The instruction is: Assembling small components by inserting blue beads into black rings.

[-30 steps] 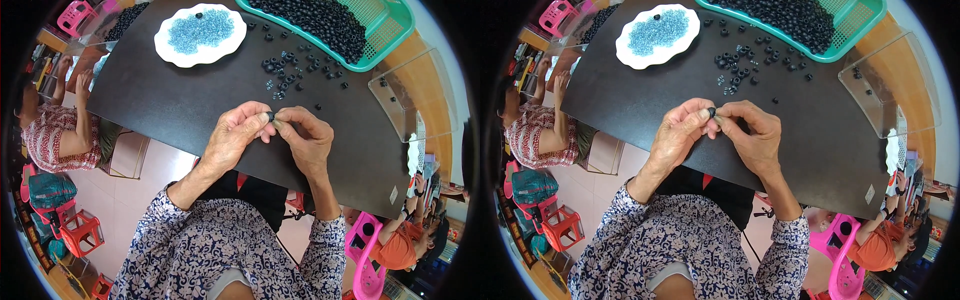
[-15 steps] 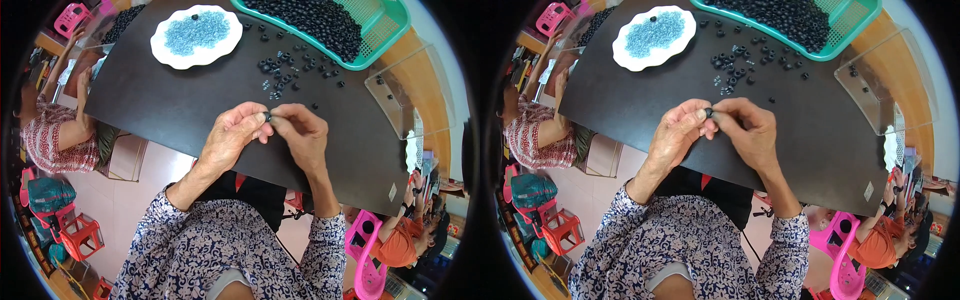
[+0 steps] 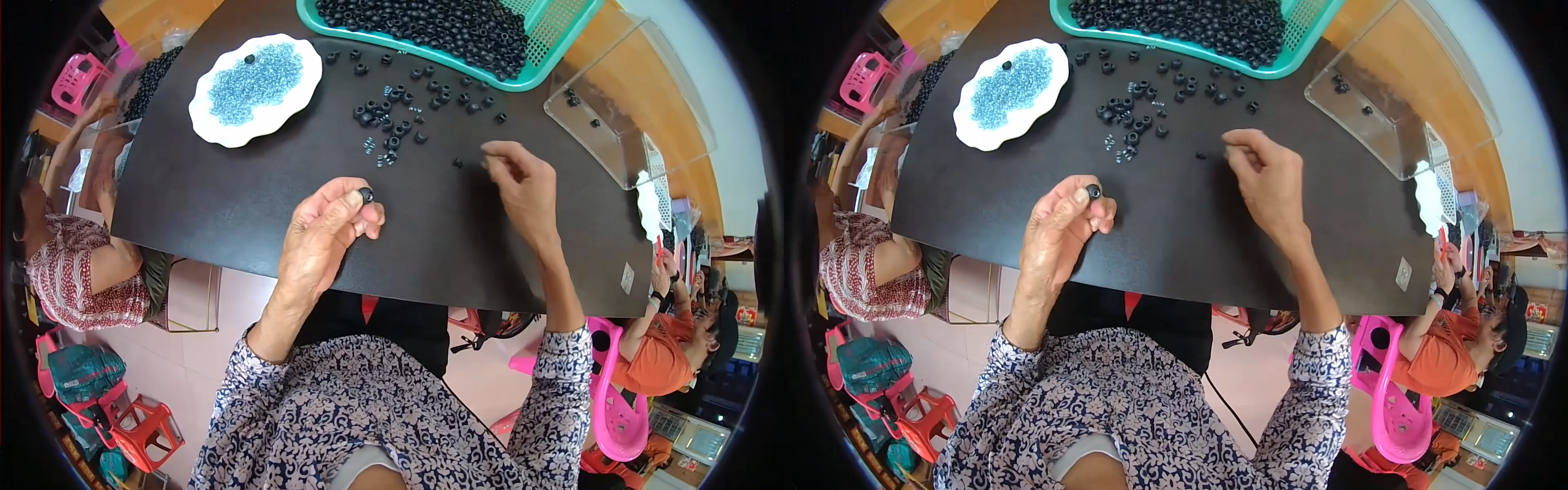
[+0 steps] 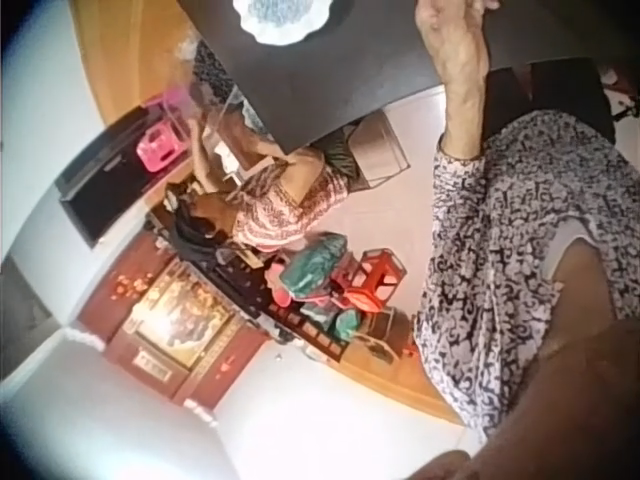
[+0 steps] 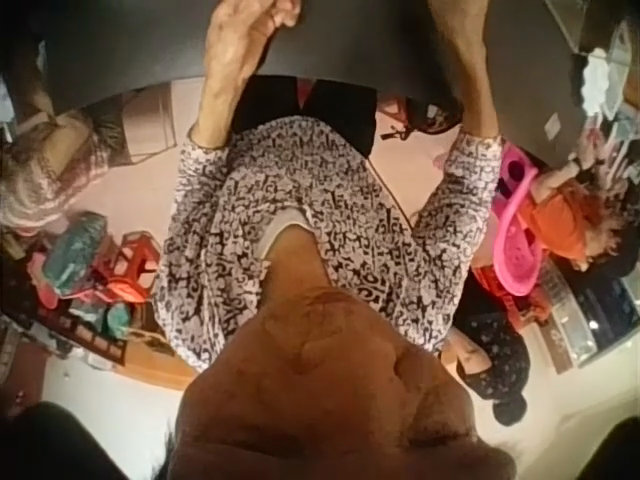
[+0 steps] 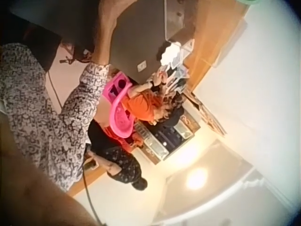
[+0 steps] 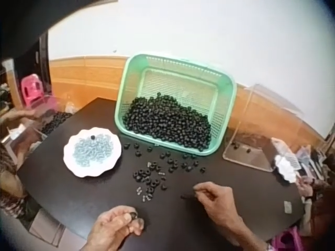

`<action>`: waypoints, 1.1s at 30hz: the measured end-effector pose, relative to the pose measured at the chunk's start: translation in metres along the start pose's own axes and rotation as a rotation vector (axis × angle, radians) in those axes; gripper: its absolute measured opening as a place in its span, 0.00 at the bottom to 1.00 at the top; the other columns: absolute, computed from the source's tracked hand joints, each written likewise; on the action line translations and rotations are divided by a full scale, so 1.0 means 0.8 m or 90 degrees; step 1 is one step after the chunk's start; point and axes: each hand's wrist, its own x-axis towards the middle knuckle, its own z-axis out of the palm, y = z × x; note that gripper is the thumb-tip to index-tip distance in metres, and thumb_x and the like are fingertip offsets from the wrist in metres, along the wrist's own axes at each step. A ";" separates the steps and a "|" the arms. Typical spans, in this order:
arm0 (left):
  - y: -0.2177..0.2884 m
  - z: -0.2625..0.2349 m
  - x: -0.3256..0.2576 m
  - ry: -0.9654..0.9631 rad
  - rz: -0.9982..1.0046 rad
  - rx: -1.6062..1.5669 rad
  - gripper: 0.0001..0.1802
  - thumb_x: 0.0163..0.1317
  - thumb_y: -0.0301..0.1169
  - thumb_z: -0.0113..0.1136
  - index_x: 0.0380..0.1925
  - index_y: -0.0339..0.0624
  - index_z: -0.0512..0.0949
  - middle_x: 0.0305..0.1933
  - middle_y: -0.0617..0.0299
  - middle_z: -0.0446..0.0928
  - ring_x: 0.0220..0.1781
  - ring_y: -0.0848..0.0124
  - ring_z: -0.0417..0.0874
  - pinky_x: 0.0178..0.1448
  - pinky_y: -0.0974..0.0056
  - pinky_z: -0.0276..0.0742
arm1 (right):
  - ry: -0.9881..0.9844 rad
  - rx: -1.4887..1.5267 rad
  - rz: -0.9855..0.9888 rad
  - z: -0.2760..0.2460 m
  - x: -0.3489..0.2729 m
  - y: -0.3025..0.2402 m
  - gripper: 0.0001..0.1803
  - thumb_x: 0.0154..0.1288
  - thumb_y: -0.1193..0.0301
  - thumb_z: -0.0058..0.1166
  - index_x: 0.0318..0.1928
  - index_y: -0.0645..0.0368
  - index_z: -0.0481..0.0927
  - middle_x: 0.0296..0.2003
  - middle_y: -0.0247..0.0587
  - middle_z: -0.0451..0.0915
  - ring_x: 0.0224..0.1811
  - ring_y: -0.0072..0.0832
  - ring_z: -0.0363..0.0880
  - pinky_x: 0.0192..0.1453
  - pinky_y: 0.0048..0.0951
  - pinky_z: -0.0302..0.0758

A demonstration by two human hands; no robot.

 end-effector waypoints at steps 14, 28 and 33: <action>0.003 0.010 0.000 0.026 -0.003 0.018 0.11 0.69 0.34 0.54 0.41 0.35 0.75 0.31 0.60 0.77 0.34 0.71 0.76 0.42 0.67 0.73 | -0.154 -0.317 -0.286 0.038 0.015 -0.021 0.08 0.53 0.80 0.60 0.36 0.64 0.81 0.25 0.41 0.77 0.26 0.27 0.78 0.34 0.26 0.76; 0.004 0.003 -0.001 -0.004 -0.022 -0.033 0.12 0.70 0.32 0.54 0.45 0.33 0.75 0.35 0.58 0.80 0.36 0.72 0.78 0.46 0.69 0.75 | -0.181 0.023 -0.257 0.093 -0.039 -0.070 0.13 0.51 0.84 0.60 0.40 0.63 0.83 0.30 0.35 0.81 0.29 0.18 0.77 0.35 0.20 0.73; 0.004 0.002 0.001 -0.009 -0.019 -0.047 0.12 0.70 0.32 0.53 0.46 0.32 0.75 0.35 0.58 0.80 0.36 0.72 0.77 0.46 0.68 0.75 | -0.214 0.087 -0.211 0.093 -0.038 -0.064 0.11 0.55 0.84 0.59 0.40 0.65 0.82 0.31 0.34 0.81 0.30 0.18 0.77 0.36 0.20 0.74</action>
